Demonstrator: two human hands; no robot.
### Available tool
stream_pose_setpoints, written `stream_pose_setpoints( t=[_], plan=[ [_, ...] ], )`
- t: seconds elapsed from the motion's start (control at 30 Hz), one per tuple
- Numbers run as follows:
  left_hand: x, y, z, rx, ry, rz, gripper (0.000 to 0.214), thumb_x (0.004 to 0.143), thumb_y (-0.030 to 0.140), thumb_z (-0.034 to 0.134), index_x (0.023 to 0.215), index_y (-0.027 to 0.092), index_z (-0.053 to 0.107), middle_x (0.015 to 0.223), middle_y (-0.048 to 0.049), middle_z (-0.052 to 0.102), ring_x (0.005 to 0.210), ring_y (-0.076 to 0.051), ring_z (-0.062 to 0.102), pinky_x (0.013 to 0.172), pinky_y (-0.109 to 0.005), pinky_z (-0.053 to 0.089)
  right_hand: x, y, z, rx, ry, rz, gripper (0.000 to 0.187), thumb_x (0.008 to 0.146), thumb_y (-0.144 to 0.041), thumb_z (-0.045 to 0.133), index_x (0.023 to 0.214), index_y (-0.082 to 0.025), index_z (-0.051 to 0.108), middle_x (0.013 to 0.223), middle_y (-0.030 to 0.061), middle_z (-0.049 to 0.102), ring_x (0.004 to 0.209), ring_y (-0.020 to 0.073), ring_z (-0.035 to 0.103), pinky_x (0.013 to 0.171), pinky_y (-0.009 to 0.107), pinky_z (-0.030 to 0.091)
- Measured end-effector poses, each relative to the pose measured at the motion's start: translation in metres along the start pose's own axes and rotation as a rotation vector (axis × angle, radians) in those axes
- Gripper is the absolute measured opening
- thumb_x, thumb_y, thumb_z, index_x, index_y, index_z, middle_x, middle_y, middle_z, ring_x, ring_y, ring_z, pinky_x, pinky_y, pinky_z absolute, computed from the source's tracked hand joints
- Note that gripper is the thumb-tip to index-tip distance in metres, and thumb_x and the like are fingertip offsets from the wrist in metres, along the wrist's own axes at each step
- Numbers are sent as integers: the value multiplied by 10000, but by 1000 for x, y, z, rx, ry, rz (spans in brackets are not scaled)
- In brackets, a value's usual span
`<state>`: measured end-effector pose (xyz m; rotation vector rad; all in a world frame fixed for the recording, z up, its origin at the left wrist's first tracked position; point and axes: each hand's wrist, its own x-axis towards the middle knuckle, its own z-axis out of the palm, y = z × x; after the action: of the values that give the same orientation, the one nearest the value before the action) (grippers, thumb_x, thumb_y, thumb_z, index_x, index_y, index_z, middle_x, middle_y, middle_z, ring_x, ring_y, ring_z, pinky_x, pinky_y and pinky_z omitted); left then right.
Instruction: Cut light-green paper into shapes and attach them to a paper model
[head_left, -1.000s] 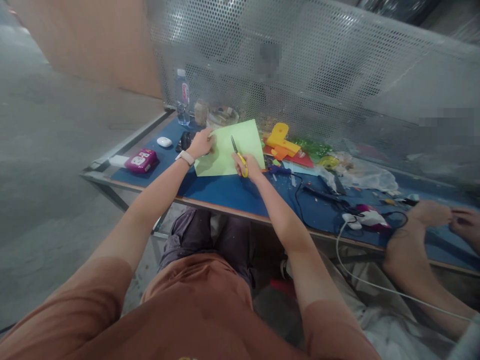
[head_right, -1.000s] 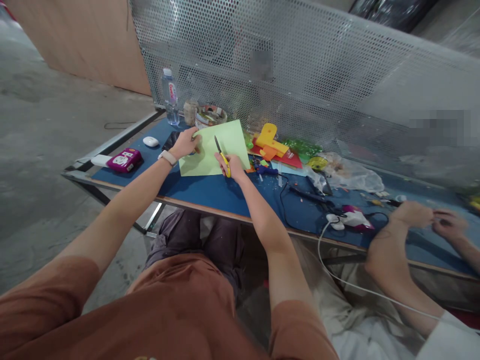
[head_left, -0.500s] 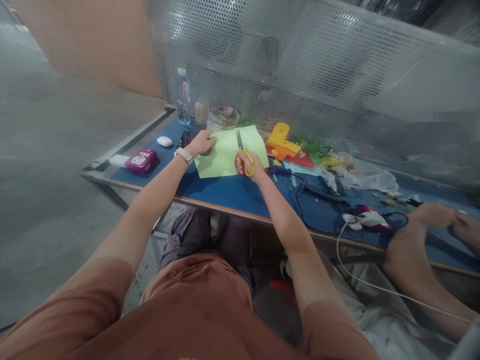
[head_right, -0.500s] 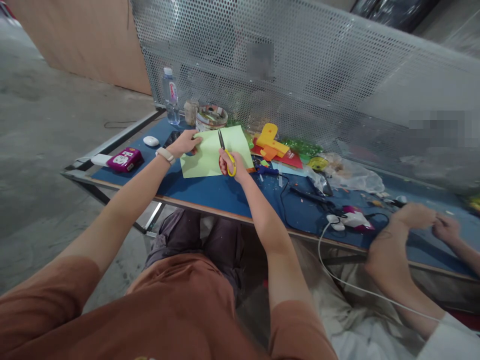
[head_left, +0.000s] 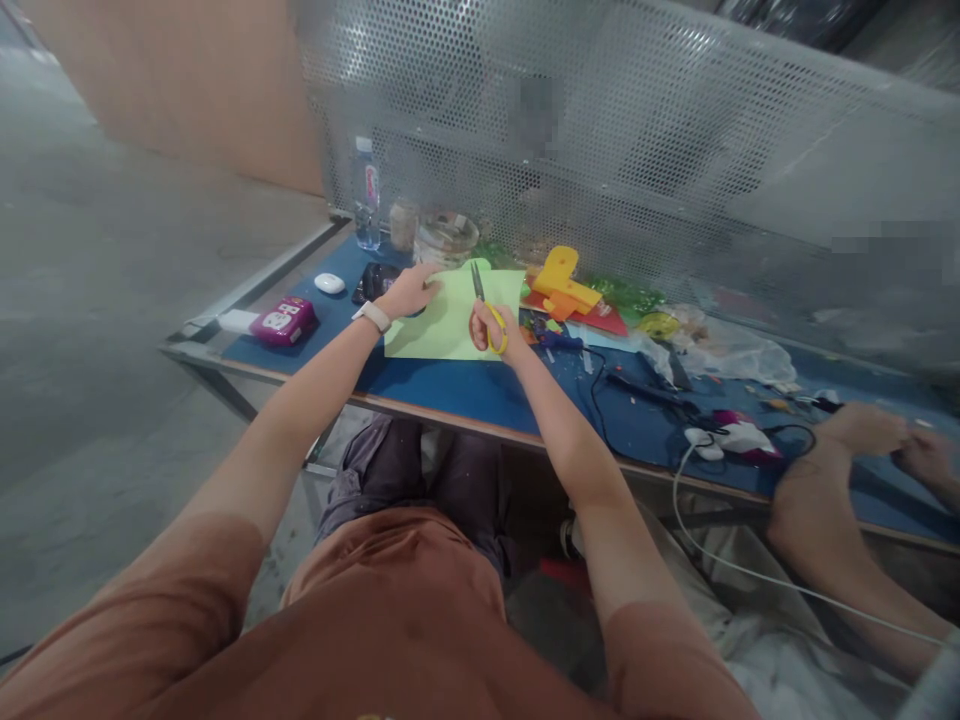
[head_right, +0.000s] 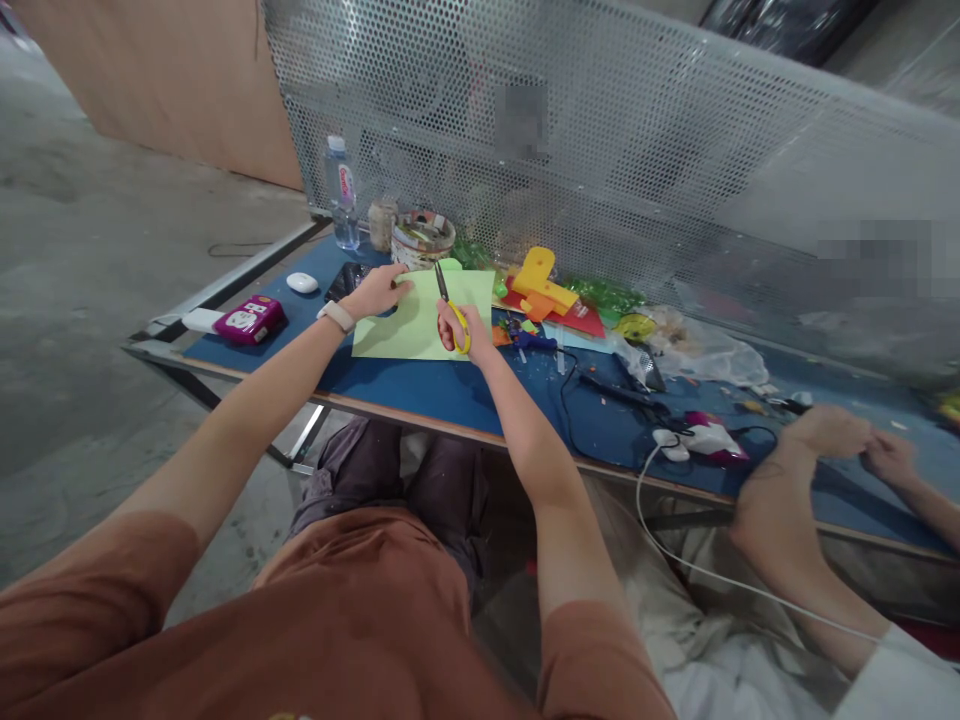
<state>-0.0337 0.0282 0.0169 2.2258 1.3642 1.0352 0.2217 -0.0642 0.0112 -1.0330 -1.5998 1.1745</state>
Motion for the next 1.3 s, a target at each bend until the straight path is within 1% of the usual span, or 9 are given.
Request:
stream_pose_setpoints(
  t=[0.1, 0.27, 0.33, 0.5, 0.67, 0.9, 1.03, 1.13, 1.3],
  plan=[
    [-3, 1, -2, 5, -22, 20, 62, 1101, 245, 743, 1154, 220, 759, 862, -61, 715, 1021, -348, 835, 1149, -426, 632, 1, 2, 0, -4, 9, 28, 941, 909, -1147, 837, 649, -288, 553, 553, -15, 528, 459, 114, 465, 471, 283, 441],
    [-7, 1, -4, -5, -140, 6, 235, 1184, 308, 660, 1362, 203, 772, 714, 10, 654, 666, -281, 759, 990, -405, 667, 2, -1, 3, -34, 40, 89, 897, 975, -1063, 864, 667, -296, 515, 518, -23, 514, 446, 124, 468, 469, 279, 447],
    [-7, 1, -3, -15, -170, -4, 279, 1186, 318, 652, 1408, 197, 770, 712, 20, 664, 613, -269, 745, 949, -390, 667, 2, -2, 4, -26, 42, 96, 894, 983, -1050, 871, 672, -297, 502, 515, -24, 513, 438, 123, 463, 462, 276, 443],
    [-5, -1, -1, -65, -134, -20, 214, 1139, 303, 742, 1325, 213, 793, 709, 23, 695, 629, -266, 757, 981, -377, 666, 1, -4, 4, -15, 25, 71, 927, 945, -1095, 872, 654, -289, 519, 520, -18, 514, 442, 118, 457, 442, 268, 437],
    [-2, -6, -4, -88, -113, -45, 128, 1122, 252, 728, 1238, 227, 776, 692, 15, 735, 686, -255, 785, 1002, -355, 664, 2, 0, 2, -24, 20, 71, 937, 899, -1119, 887, 646, -291, 529, 524, -15, 527, 437, 119, 480, 419, 266, 433],
    [-6, -3, -1, -176, -259, -64, 189, 1020, 360, 856, 1116, 233, 756, 785, -26, 770, 544, -232, 743, 763, -368, 653, 5, 8, 1, -55, 10, 77, 917, 942, -1087, 878, 668, -290, 517, 504, -23, 535, 412, 108, 481, 418, 239, 416],
    [-9, 4, -1, -172, -295, -79, 187, 1028, 351, 828, 1148, 220, 770, 779, -40, 760, 552, -259, 764, 660, -372, 596, 4, 8, 1, -74, 25, 90, 900, 978, -1062, 871, 677, -291, 516, 499, -21, 531, 418, 117, 499, 414, 235, 409],
    [-10, 8, -4, -82, -276, -81, 178, 1062, 324, 760, 1182, 196, 791, 715, -25, 726, 571, -262, 764, 692, -371, 615, 5, 8, 1, -62, 20, 71, 902, 982, -1051, 880, 671, -288, 512, 488, -25, 523, 406, 111, 492, 409, 229, 406],
    [-9, 9, -8, 21, -137, -10, 177, 1116, 291, 677, 1182, 190, 807, 666, 14, 691, 663, -244, 780, 906, -357, 680, 8, 10, 1, -60, 40, 70, 886, 997, -1005, 909, 665, -282, 518, 475, -27, 518, 388, 100, 482, 397, 221, 400]
  ],
)
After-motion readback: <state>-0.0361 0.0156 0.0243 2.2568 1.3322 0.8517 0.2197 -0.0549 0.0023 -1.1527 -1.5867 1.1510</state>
